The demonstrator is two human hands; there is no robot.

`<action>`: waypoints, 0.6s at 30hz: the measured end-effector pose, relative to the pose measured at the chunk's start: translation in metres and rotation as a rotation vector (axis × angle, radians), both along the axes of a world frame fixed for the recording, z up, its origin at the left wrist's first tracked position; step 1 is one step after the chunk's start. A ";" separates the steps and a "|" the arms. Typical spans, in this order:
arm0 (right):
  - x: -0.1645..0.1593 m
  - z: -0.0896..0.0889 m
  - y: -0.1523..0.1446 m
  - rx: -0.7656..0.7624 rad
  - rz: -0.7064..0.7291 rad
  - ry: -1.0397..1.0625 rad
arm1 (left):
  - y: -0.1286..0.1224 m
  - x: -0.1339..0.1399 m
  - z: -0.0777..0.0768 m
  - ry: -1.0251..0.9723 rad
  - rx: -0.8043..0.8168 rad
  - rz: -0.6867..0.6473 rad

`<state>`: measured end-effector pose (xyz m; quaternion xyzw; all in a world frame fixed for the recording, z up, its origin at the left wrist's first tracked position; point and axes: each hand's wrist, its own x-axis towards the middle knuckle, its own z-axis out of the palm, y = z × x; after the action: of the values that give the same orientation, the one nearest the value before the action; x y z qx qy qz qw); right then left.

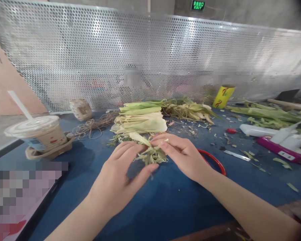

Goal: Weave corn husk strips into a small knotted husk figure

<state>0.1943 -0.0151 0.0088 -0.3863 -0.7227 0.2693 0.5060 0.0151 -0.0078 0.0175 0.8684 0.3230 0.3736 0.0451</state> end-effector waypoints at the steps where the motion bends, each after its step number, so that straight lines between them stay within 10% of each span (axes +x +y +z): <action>1: -0.001 0.000 -0.001 0.010 0.003 -0.025 | 0.000 0.002 -0.002 -0.045 -0.098 0.006; 6: -0.004 -0.001 -0.003 0.031 0.019 -0.086 | 0.001 0.013 -0.013 -0.303 -0.491 -0.021; 18: -0.004 0.001 -0.003 -0.048 -0.007 0.002 | -0.003 0.014 -0.010 -0.298 -0.501 -0.065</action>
<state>0.1907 -0.0177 0.0095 -0.4006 -0.7140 0.2854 0.4983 0.0292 -0.0104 0.0075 0.7757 0.3670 0.4038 0.3171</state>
